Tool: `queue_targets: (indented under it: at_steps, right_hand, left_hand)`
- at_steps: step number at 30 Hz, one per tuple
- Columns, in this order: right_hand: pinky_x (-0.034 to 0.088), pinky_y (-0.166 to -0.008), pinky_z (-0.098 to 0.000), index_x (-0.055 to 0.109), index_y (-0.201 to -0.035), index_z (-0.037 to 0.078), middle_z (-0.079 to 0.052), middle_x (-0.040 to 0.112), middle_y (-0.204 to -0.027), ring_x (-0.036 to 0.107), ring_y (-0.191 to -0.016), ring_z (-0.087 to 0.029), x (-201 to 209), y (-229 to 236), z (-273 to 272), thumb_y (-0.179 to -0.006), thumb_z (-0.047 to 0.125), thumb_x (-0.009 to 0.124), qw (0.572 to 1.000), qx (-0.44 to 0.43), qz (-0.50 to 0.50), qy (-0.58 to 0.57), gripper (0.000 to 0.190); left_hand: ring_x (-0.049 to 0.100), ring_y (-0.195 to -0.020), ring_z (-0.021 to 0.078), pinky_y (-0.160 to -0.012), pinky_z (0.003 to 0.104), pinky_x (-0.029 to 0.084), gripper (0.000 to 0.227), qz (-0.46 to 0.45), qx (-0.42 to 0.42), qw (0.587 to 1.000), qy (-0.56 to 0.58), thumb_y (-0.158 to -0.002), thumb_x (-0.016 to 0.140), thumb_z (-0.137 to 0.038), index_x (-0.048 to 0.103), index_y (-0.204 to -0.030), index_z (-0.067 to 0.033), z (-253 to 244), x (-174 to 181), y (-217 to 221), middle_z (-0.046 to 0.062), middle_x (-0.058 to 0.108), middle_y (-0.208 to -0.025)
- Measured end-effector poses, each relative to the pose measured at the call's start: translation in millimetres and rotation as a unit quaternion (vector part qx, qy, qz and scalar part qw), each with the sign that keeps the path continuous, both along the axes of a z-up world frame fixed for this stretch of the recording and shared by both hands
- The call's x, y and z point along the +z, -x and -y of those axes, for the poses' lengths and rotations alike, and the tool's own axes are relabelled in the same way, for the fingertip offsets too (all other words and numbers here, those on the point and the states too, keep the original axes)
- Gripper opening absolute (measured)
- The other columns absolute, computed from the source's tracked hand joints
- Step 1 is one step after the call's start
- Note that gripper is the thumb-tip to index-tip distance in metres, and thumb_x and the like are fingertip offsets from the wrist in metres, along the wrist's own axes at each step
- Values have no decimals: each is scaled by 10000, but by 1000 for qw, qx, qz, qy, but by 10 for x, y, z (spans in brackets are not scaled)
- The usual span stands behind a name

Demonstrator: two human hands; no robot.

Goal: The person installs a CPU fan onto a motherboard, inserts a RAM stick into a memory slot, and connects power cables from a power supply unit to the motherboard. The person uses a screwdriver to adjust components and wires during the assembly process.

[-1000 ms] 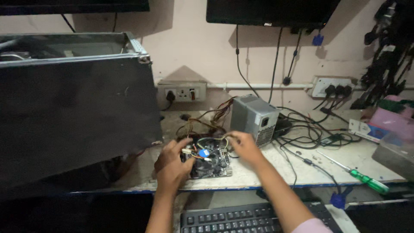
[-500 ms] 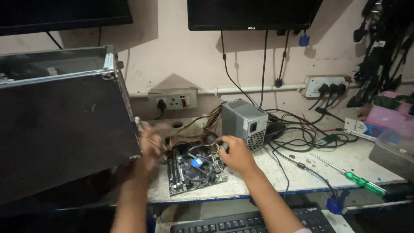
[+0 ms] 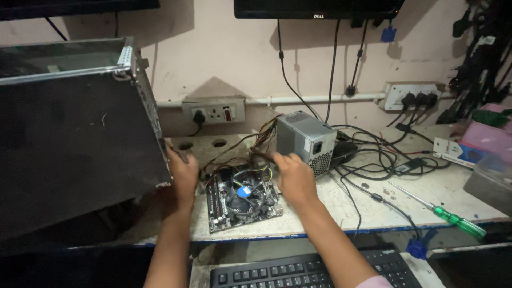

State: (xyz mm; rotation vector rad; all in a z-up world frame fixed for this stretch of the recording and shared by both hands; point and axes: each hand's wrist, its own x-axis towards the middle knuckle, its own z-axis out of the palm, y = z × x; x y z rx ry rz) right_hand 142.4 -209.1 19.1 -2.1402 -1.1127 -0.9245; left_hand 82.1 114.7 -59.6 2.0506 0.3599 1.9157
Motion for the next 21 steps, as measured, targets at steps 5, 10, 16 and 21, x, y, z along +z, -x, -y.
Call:
queue_targets:
  at_steps: [5, 10, 16, 21]
  right_hand:
    - [556, -766, -435, 706, -1025, 72, -77, 713, -899, 634, -981, -316, -53, -22, -54, -744, -13, 663, 997, -28, 73, 20, 297]
    - [577, -768, -432, 673, -939, 56, -133, 666, -970, 618, -1028, -335, -88, 44, -82, -708, 39, 679, 994, -95, 27, 48, 232]
    - [580, -741, -477, 661, -961, 8, -189, 657, -1008, 657, -971, -372, -53, 111, -172, -749, 136, 688, 989, -137, -18, 60, 250]
    - [567, -768, -503, 690, -987, 4, -221, 712, -966, 704, -860, -407, -108, 86, -145, -824, 178, 686, 986, -132, -83, 53, 238]
  left_hand:
    - [681, -894, 428, -804, 521, 558, 312, -131, 128, 959, 217, -1044, 583, -187, 564, -1295, -3, 263, 181, 275, 252, 660, -1158]
    - [693, -894, 414, -815, 496, 557, 443, -156, 246, 956, 30, -1078, 480, -302, 764, -1053, 37, 557, 301, 731, 259, 746, -1017]
    - [728, -913, 410, -830, 492, 557, 629, -324, 63, 891, 311, -1013, 512, -564, 774, -995, 7, 1015, 767, 965, 266, 729, -970]
    - [649, -1077, 421, -944, 494, 490, 536, -292, -112, 935, 165, -877, 636, -473, 690, -1202, -51, 849, 389, 806, 228, 697, -1138]
